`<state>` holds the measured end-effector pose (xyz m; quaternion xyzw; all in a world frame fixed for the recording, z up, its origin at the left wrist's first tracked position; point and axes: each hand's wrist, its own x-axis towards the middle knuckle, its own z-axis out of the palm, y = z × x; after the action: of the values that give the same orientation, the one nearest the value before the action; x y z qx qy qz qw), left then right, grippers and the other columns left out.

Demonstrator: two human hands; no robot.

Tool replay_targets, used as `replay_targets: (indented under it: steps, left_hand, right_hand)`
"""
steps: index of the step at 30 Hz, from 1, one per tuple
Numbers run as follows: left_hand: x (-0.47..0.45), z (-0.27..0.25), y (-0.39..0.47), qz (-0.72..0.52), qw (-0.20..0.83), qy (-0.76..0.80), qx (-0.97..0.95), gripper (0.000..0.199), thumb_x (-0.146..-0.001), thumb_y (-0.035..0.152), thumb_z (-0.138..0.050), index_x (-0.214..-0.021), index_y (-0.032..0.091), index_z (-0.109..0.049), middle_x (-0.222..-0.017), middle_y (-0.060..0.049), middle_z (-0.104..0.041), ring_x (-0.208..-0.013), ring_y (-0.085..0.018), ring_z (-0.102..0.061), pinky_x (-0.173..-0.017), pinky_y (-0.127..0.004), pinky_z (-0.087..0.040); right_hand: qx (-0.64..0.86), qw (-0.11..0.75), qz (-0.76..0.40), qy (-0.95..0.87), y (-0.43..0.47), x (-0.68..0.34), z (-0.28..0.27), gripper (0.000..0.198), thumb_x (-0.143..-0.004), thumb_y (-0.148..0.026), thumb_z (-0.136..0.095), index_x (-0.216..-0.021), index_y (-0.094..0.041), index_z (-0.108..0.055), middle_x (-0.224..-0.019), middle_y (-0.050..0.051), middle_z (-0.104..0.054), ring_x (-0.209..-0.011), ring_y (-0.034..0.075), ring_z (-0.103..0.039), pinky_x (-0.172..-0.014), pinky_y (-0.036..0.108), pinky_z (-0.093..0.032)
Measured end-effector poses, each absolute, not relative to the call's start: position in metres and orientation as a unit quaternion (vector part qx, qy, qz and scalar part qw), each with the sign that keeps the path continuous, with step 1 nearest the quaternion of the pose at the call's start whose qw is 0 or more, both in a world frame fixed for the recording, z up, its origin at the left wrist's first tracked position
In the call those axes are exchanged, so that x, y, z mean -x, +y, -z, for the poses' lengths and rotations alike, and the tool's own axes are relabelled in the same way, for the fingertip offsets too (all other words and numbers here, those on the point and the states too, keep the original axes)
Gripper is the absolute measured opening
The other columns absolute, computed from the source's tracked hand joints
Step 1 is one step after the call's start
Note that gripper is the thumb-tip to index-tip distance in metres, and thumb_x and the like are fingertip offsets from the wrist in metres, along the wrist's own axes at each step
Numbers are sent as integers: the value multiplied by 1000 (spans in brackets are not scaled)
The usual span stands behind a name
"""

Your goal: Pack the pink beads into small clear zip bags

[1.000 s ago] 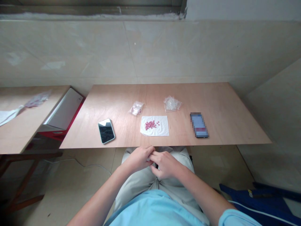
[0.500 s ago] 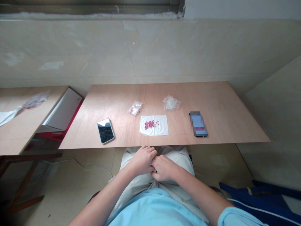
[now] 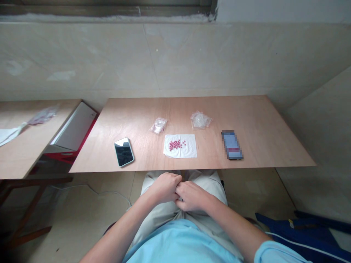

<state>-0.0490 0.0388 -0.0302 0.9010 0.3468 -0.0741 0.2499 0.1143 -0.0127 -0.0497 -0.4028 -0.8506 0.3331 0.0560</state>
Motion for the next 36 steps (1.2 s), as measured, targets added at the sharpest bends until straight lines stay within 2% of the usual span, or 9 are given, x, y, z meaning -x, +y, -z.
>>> replay_targets:
  steps: [4, 10, 14, 17, 20, 23, 27, 36]
  left_hand:
    - [54, 29, 42, 58, 243, 357, -900, 18, -67, 24, -69, -81, 20, -59, -83, -9, -71, -81, -29, -69, -72, -36, -50]
    - [58, 25, 43, 67, 242, 380, -890, 14, -70, 21, -68, -80, 20, -59, -80, -9, -71, -78, -29, -70, -66, -34, -48]
    - [73, 23, 57, 51, 215, 421, -879, 13, -78, 30, -66, -83, 20, -60, -82, -9, -72, -76, -29, -71, -63, -33, -45]
    - [88, 23, 80, 31, 167, 467, -868, 14, -86, 34, -60, -87, 20, -60, -85, -10, -72, -75, -28, -69, -64, -33, -43]
    - [97, 25, 112, 29, 124, 510, -850, 11, -87, 31, -58, -88, 20, -60, -86, -11, -71, -76, -27, -68, -67, -33, -43]
    - [97, 31, 143, 7, 88, 549, -831, 13, -88, 33, -60, -91, 20, -61, -92, -11, -71, -83, -26, -67, -73, -33, -43]
    - [87, 43, 169, -84, 65, 577, -810, 15, -90, 32, -58, -97, 19, -60, -97, -11, -70, -91, -26, -64, -80, -32, -43]
    - [83, 70, 180, -182, 90, 557, -805, 10, -92, 29, -57, -91, 19, -59, -97, -10, -68, -94, -25, -62, -84, -34, -43]
  right_hand:
    - [402, 86, -327, -851, -11, -116, 48, 12, -83, -21, -62, -95, -18, -60, -98, 8, -69, -86, 22, -64, -68, 28, -42]
    - [385, 139, -345, -845, -9, -118, 39, 11, -84, -18, -61, -96, -20, -62, -97, 6, -69, -87, 22, -66, -74, 29, -49]
    - [374, 241, -353, -823, 0, -127, 37, 36, -88, -15, -56, -122, -22, -63, -127, 9, -67, -110, 24, -65, -93, 35, -53]
    - [412, 294, -347, -790, 13, -141, 44, 42, -92, -15, -53, -132, -25, -61, -139, 9, -61, -109, 21, -66, -87, 33, -57]
    - [465, 315, -321, -763, 35, -154, 55, 33, -95, -17, -51, -123, -23, -66, -123, 8, -69, -93, 19, -69, -76, 30, -57]
    - [503, 318, -276, -755, 64, -161, 65, 25, -95, -15, -52, -112, -21, -69, -105, 8, -72, -89, 19, -68, -81, 32, -55]
    - [542, 336, -218, -739, 105, -155, 78, 21, -92, -14, -55, -107, -19, -69, -105, 9, -70, -95, 21, -66, -88, 34, -52]
    - [606, 363, -193, -681, 139, -146, 108, 17, -84, -12, -56, -97, -17, -66, -95, 7, -64, -79, 18, -61, -77, 30, -51]
